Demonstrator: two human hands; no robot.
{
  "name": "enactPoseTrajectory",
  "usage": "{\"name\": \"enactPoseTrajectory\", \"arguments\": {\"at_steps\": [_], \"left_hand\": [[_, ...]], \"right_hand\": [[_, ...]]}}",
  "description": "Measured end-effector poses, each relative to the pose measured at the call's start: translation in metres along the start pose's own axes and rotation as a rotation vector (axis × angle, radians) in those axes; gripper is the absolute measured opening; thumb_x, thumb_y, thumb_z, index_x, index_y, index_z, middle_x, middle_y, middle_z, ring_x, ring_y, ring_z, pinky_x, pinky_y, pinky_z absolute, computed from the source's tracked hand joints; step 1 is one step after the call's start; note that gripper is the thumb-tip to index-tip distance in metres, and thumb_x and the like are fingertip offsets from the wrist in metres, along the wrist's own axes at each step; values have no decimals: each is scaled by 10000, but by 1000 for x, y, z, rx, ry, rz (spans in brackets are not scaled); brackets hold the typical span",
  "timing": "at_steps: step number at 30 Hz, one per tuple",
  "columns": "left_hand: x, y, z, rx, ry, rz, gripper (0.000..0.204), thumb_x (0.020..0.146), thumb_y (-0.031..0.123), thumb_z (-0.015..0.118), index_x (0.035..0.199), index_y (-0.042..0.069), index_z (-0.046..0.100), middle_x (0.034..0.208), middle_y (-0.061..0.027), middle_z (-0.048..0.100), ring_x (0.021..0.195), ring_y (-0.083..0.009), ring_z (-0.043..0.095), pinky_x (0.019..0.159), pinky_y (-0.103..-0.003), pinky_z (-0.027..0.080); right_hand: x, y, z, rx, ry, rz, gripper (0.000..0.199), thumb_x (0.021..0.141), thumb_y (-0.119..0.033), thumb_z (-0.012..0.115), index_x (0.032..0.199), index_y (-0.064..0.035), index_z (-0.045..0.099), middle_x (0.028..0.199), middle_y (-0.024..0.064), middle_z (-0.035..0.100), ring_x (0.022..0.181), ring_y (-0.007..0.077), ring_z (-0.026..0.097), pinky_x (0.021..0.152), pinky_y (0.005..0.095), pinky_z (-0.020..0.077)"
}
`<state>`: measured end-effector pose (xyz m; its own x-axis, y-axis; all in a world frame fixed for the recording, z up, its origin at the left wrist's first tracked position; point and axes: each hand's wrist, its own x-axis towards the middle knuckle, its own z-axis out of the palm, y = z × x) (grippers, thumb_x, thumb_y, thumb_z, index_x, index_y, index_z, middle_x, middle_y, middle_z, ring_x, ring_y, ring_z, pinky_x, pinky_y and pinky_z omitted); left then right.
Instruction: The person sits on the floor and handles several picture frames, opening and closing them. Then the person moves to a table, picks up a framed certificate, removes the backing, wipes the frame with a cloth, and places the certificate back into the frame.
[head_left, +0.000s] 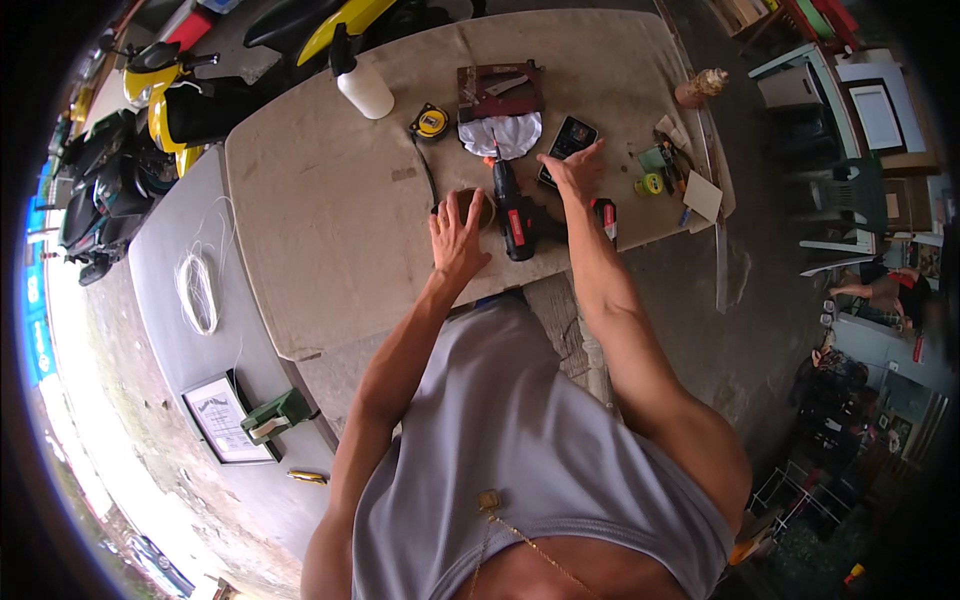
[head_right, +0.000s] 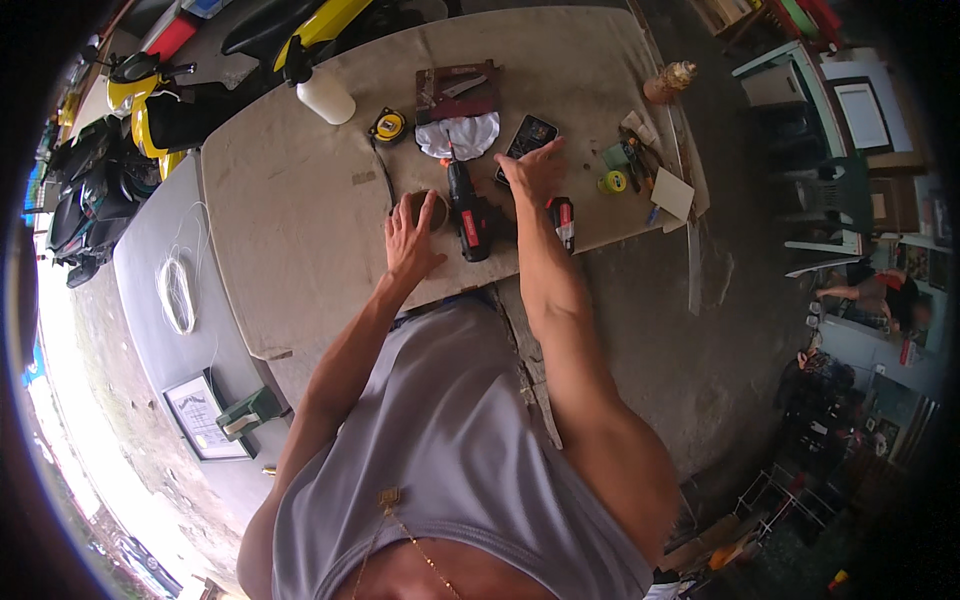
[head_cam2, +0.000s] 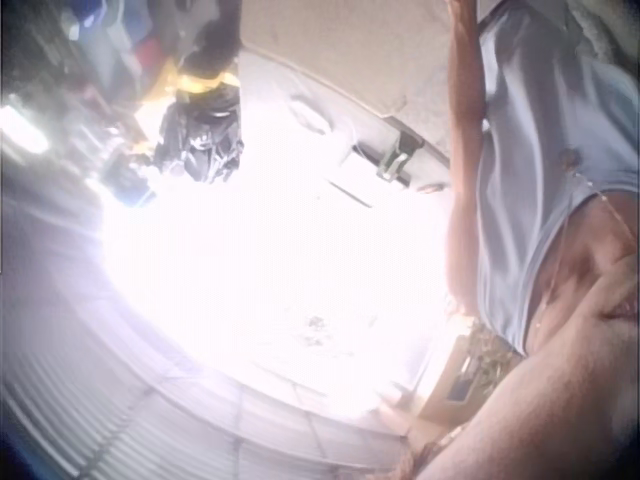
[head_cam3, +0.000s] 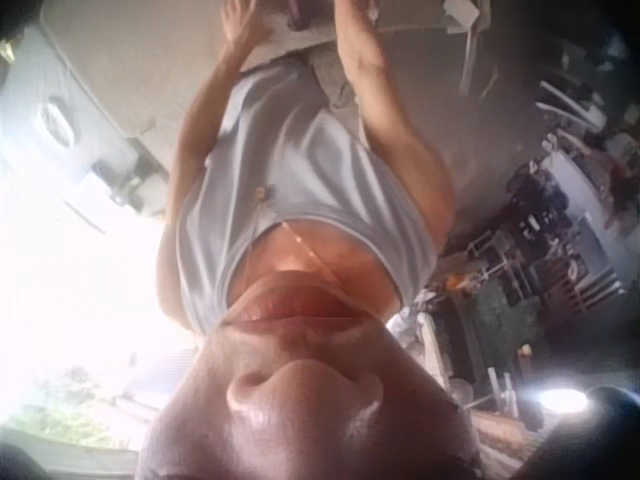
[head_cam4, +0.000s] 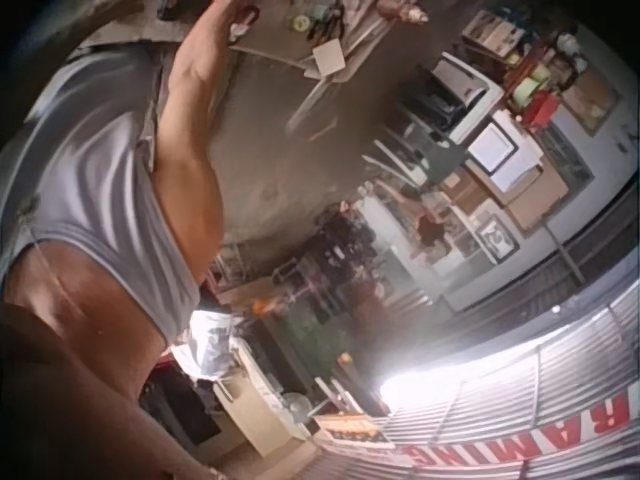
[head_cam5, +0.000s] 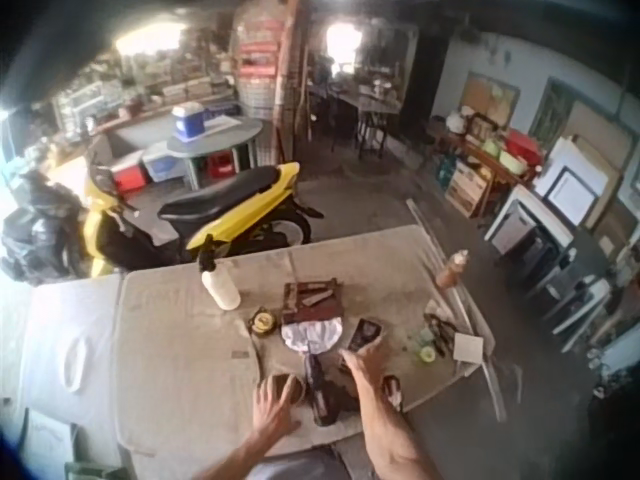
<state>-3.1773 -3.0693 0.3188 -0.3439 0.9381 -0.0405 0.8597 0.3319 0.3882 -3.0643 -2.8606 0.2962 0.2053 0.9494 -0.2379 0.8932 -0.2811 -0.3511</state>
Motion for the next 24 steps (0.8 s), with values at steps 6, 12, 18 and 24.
{"name": "enactPoseTrajectory", "arguments": {"at_steps": [6, 12, 18, 24], "left_hand": [[32, -3, 3, -178, -87, -186, 1108, 443, 51, 783, 1386, 212, 223, 1200, -151, 386, 1089, -382, 391, 919, -458, 396], [37, 3, 3, -184, -12, -222, 1005, 456, 73, 783, 1331, 156, 296, 1159, -128, 409, 1070, -357, 409, 889, -429, 425], [33, 2, -9, -216, 33, -270, 894, 471, 117, 799, 1250, 93, 362, 1155, -154, 423, 1080, -354, 416, 922, -425, 391], [43, 1, -19, -271, 79, -357, 907, 477, 137, 812, 1259, 88, 355, 1159, -159, 417, 1084, -347, 427, 904, -415, 412]], "right_hand": [[30, -13, -15, 156, -67, -116, 1170, 542, -331, 800, 1405, -81, 50, 1212, 298, 372, 1125, 425, 411, 952, 464, 369], [112, -14, -21, 105, 98, -322, 1101, 543, -291, 800, 1384, -63, 126, 1157, 268, 429, 1091, 393, 418, 928, 460, 362], [22, 20, -33, 372, -142, -991, 943, 531, -249, 785, 1309, -16, 308, 1148, 214, 464, 1015, 364, 484, 884, 438, 397], [-61, 59, -54, -216, -588, -925, 921, 546, -120, 706, 1346, -89, 251, 1027, 254, 552, 947, 390, 551, 797, 447, 461]]}}
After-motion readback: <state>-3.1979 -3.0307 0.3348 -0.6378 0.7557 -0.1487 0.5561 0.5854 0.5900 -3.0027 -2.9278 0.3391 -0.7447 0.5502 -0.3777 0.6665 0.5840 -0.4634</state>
